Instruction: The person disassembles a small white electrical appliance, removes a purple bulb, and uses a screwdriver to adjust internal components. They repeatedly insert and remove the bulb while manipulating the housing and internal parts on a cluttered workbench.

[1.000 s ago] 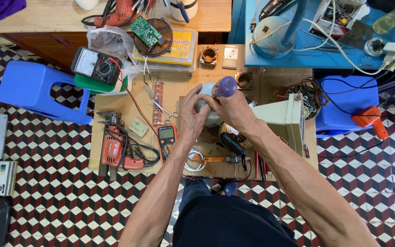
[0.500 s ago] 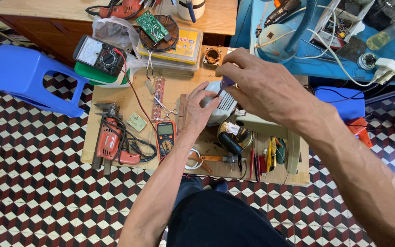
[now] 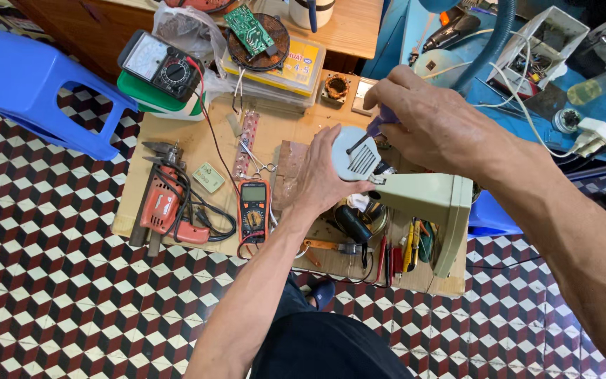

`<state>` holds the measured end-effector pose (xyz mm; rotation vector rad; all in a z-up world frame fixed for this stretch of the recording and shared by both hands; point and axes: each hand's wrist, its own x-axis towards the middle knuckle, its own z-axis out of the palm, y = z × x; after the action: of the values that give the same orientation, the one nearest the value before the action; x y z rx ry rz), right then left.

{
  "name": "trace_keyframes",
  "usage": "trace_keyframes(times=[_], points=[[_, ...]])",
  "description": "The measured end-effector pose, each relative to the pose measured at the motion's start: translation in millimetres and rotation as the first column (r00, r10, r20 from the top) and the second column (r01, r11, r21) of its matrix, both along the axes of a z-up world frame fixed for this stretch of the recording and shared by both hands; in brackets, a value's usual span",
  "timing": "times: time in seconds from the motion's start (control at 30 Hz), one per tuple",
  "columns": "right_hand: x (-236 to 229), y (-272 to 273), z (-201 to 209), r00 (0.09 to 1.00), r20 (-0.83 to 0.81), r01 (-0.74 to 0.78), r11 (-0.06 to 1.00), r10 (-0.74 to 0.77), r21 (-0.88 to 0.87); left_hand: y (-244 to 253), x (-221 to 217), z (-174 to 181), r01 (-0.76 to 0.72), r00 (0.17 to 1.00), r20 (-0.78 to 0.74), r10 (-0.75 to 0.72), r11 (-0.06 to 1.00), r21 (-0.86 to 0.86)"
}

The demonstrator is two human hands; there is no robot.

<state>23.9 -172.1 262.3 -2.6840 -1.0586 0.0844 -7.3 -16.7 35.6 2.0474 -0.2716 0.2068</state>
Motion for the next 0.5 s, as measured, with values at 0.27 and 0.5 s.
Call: trace_keyframes(times=[0.27,0.5], points=[[0.2,27.4,8.2,0.917,-0.023,0.36,0.85,-0.399,-0.384,4.3,1.2,-10.9,-0.043,0.999,-0.029,0.043,0.999,0.007],[5.6,31.1,1.6,0.998,-0.05,0.047,0.998,-0.045,0.03,4.6,-1.8,-8.0,-0.026,0.997,-0.073,0.025,1.0,-0.013]])
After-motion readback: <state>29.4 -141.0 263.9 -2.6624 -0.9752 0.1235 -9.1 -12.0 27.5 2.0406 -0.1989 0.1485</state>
